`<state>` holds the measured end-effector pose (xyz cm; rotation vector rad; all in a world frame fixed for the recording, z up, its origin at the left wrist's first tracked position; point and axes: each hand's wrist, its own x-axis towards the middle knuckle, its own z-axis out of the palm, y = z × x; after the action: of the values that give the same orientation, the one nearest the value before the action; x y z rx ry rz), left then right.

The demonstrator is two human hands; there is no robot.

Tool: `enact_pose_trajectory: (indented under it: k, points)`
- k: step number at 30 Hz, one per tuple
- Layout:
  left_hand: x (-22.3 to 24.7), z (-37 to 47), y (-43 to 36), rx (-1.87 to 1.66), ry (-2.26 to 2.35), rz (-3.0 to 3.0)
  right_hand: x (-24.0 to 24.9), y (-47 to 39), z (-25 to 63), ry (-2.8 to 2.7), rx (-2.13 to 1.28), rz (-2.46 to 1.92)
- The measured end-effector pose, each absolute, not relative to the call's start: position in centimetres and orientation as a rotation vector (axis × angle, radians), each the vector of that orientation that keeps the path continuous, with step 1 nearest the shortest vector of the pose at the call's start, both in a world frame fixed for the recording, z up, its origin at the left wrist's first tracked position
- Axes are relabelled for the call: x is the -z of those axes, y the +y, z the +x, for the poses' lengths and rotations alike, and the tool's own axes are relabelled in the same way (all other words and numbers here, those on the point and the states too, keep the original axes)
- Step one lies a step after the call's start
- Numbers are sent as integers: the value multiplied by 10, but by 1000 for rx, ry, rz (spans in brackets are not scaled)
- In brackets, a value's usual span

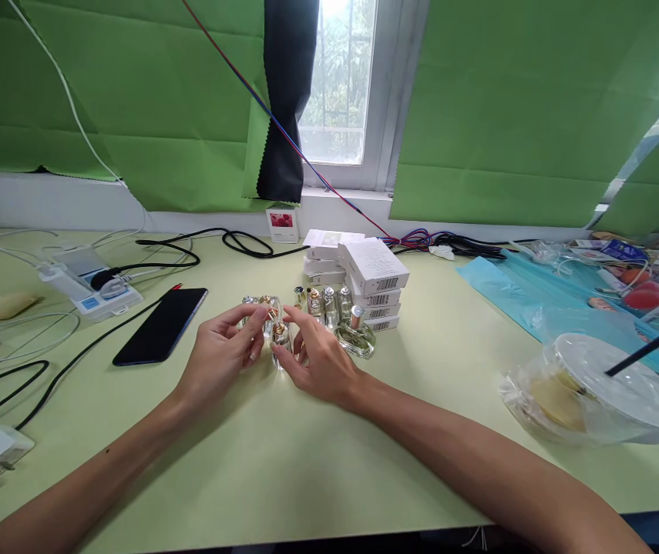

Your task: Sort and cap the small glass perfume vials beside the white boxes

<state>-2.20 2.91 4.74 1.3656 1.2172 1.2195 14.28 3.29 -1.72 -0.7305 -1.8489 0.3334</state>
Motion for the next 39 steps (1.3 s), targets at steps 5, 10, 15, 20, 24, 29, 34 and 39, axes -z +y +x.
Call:
enact_pose_trajectory:
  k: [5,10,15,20,24,29,34,39]
  points:
    - [-46,-22,30,-1190,1223,1399,18,33,143,-1859,-308,-735]
    - [-45,-22,30,-1179,1214,1435,16,33,143,-1872,-282,-741]
    - [-45,-22,29,-1184,1216,1470,16,33,143,-1864,-306,-732]
    - [-45,-22,29,-1210,1201,1466,18,33,143,-1860,-323,-740]
    - [-49,-20,28,-1237,1204,1463,17,33,143,-1858,-326,-737]
    - [-49,-20,28,-1281,1196,1546,15,33,143,-1870,-301,-730]
    - [-41,-23,30,-1317,1189,1703,16,32,143,-1884,-285,-769]
    - [-37,-24,31,-1334,1198,1771,18,33,143,-1880,-295,-770]
